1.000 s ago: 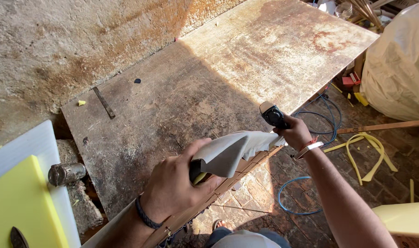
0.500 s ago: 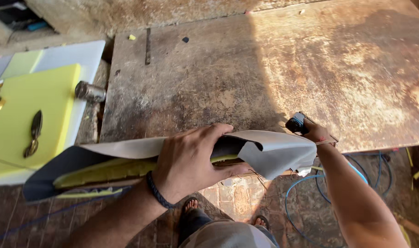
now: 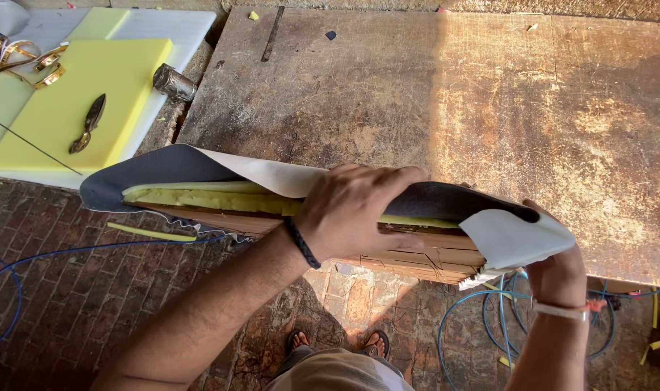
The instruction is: The person stretches white fabric over a wooden furniture panel and staples it in place using a pneumatic nail gun, working along the edges. They then use shears to trim the excess fabric from the panel's border and press the fabric to fit it over the frame.
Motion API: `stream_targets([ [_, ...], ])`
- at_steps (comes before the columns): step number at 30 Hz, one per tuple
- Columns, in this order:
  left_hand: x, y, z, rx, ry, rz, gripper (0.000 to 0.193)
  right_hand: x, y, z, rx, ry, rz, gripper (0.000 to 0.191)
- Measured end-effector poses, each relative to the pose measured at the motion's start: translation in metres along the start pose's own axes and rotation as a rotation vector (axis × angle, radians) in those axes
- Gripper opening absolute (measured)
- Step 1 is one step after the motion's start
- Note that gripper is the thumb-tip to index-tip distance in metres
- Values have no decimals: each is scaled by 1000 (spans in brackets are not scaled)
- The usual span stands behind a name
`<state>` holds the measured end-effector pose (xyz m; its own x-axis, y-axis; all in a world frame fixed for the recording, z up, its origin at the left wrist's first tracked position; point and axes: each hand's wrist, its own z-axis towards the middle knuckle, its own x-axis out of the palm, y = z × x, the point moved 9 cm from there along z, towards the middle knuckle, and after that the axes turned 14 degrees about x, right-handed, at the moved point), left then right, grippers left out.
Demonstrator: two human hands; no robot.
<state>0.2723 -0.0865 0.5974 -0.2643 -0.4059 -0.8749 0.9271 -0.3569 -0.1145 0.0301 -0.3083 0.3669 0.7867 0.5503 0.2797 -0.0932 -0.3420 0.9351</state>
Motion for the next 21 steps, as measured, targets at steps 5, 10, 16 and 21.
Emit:
stream_targets([
  [5, -31, 47, -104, -184, 176, 238, 108, -61, -18, -29, -266, -184, -37, 54],
  [10, -1, 76, -155, -431, 262, 186, 73, -69, -10, -37, -480, -176, 75, 64],
  [16, -50, 37, -187, -299, 4, 282, 64, -22, 10, -44, -541, -124, 129, 67],
  [21, -120, 20, -240, -379, -30, 439, 63, 57, -29, 15, -395, -35, 214, 61],
])
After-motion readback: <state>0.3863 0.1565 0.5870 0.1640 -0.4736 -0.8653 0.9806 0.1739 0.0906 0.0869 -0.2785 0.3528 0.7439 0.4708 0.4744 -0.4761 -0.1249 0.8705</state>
